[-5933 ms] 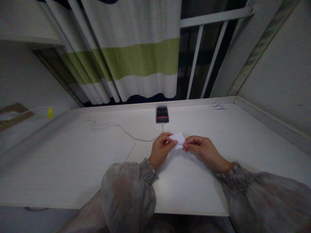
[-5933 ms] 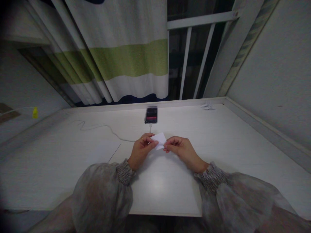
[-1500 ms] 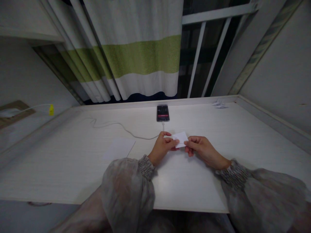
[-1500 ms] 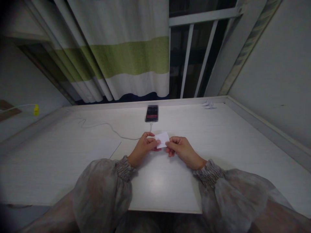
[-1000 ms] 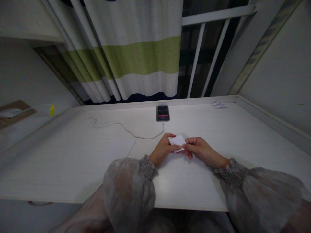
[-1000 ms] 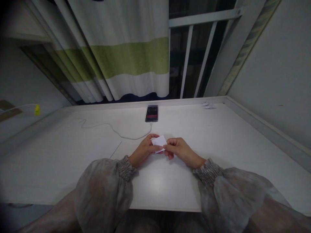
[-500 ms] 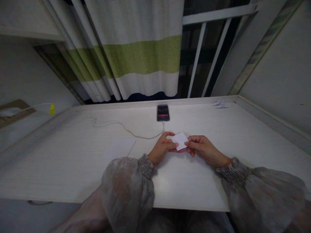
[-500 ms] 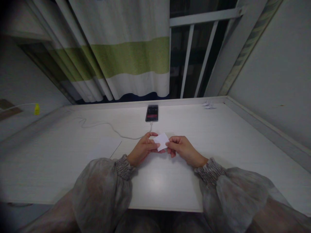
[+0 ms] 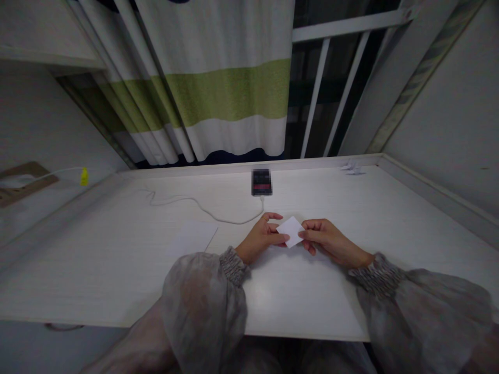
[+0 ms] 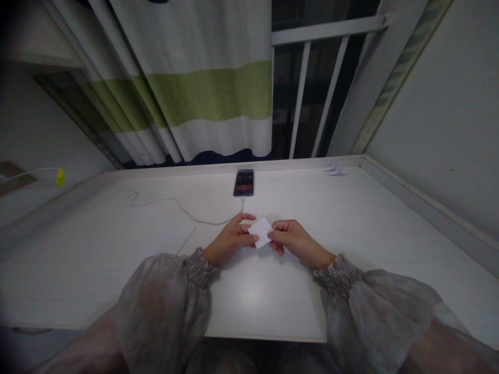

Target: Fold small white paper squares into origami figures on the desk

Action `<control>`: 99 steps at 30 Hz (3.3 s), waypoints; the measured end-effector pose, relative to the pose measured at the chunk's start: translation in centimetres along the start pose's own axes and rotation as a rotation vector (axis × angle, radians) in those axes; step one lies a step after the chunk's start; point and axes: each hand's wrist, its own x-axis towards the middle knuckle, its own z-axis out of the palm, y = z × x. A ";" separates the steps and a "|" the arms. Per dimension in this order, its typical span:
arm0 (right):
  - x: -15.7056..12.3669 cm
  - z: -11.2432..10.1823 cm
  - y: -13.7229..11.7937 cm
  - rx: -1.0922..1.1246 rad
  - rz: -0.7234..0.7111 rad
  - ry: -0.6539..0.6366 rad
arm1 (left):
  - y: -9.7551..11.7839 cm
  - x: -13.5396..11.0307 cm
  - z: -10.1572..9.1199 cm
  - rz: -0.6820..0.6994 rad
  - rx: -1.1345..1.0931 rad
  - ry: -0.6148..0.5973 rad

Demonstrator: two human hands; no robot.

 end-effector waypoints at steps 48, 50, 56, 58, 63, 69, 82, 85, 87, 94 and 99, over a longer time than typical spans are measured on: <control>0.7 -1.0 0.9 -0.115 0.029 -0.107 | -0.1 0.4 -1.0 -0.016 0.056 -0.023; 0.7 -1.2 1.0 -0.108 0.019 -0.094 | 0.0 0.3 -1.0 -0.015 0.043 -0.038; 0.6 -1.1 0.7 -0.089 0.013 -0.030 | 0.0 0.3 -1.0 0.008 -0.021 -0.044; 0.6 -0.9 0.6 -0.086 0.016 -0.017 | 0.0 0.3 -0.8 0.022 -0.034 -0.024; 0.6 -0.3 0.7 -0.129 0.009 -0.042 | -0.4 0.4 -0.1 0.003 0.034 0.026; 0.6 0.0 0.8 -0.165 0.011 -0.080 | -0.5 0.5 -0.1 -0.010 0.029 0.021; 0.4 -0.1 0.2 -0.128 0.011 -0.039 | -0.3 0.6 -0.2 0.032 -0.017 0.174; 0.5 0.1 0.2 -0.110 0.011 -0.028 | -0.2 0.6 -0.1 0.056 -0.024 0.204; 0.5 0.1 0.1 -0.101 0.018 -0.031 | -0.1 0.6 0.0 0.061 -0.035 0.203; 0.6 0.2 0.2 -0.091 0.038 -0.044 | 0.0 0.5 0.0 0.074 -0.031 0.218; 0.5 0.4 0.2 -0.077 0.065 -0.062 | -0.2 0.6 -0.1 0.054 -0.037 0.223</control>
